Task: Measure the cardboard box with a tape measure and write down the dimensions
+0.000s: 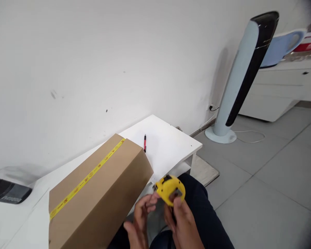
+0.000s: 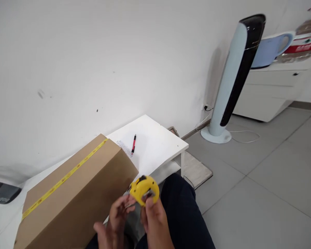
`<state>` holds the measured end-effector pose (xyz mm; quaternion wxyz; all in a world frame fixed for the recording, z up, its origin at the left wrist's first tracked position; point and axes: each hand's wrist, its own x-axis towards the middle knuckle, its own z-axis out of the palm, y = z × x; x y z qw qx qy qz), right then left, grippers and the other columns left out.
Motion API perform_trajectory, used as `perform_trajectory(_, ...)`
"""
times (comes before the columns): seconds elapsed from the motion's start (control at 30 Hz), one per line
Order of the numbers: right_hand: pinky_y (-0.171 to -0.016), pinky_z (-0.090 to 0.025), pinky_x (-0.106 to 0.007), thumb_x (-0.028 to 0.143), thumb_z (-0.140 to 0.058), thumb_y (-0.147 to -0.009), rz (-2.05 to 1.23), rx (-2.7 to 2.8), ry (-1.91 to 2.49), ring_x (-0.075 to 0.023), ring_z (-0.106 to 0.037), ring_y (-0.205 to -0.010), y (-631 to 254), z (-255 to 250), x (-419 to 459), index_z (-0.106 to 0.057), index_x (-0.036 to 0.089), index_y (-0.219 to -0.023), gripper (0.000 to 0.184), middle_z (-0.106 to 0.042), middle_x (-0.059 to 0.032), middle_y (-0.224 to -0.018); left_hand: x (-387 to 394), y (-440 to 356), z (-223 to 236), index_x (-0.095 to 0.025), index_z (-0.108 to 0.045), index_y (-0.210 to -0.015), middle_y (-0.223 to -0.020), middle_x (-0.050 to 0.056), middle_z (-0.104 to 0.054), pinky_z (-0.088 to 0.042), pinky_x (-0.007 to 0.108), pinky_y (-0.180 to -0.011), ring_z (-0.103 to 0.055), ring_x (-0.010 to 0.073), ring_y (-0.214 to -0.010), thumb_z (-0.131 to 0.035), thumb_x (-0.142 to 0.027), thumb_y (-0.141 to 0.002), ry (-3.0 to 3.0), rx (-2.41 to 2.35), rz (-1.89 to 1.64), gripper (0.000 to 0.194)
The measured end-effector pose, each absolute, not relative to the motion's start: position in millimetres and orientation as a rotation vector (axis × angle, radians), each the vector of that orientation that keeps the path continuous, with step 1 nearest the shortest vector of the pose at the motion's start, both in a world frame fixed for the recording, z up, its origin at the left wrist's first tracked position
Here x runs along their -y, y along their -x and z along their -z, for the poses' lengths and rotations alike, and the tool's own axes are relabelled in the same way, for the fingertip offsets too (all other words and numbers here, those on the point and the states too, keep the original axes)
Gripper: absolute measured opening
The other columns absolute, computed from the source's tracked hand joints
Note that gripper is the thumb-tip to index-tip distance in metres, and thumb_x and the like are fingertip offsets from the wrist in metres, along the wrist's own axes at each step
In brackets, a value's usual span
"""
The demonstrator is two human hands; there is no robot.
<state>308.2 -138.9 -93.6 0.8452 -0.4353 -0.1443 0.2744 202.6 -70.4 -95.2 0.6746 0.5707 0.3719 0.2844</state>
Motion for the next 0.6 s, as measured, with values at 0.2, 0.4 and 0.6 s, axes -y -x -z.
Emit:
perform_trajectory(0.2, -0.042, -0.026, -0.019, 0.079, -0.075, -0.072, -0.715, 0.062, 0.946, -0.0022, -0.025, -0.044, -354, 83, 139, -0.066, 0.018, -0.094, 0.066, -0.071, -0.0009, -0.079, 23, -264, 83, -0.029, -0.05, -0.149, -0.166, 0.017, -0.038, -0.046, 0.057, -0.109, -0.03, 0.0382, -0.156, -0.025, -0.105, -0.07, -1.212, -0.77, -0.805, 0.113)
perform_trajectory(0.4, -0.044, -0.022, -0.021, 0.076, -0.075, -0.075, -0.772, 0.101, 0.932, -0.002, -0.024, -0.045, -345, 94, 141, -0.067, 0.02, -0.097, 0.062, -0.074, -0.0031, -0.084, 7, -234, 58, -0.024, -0.039, -0.155, -0.166, 0.019, -0.037, -0.044, 0.056, -0.112, -0.042, 0.0373, -0.149, -0.037, -0.086, -0.089, -1.316, -1.034, -0.799, 0.091)
perform_trajectory(0.6, -0.045, -0.017, -0.022, 0.081, -0.076, -0.07, -1.064, 0.269, 0.925, -0.0041, -0.022, -0.045, -323, 99, 137, -0.071, 0.016, -0.096, 0.07, -0.043, 0.0078, -0.05, 51, -194, 60, -0.029, -0.052, -0.149, -0.162, 0.012, -0.045, -0.025, 0.055, -0.128, -0.033, 0.0352, -0.154, -0.064, -0.068, -0.088, -2.019, -0.945, -0.654, 0.074)
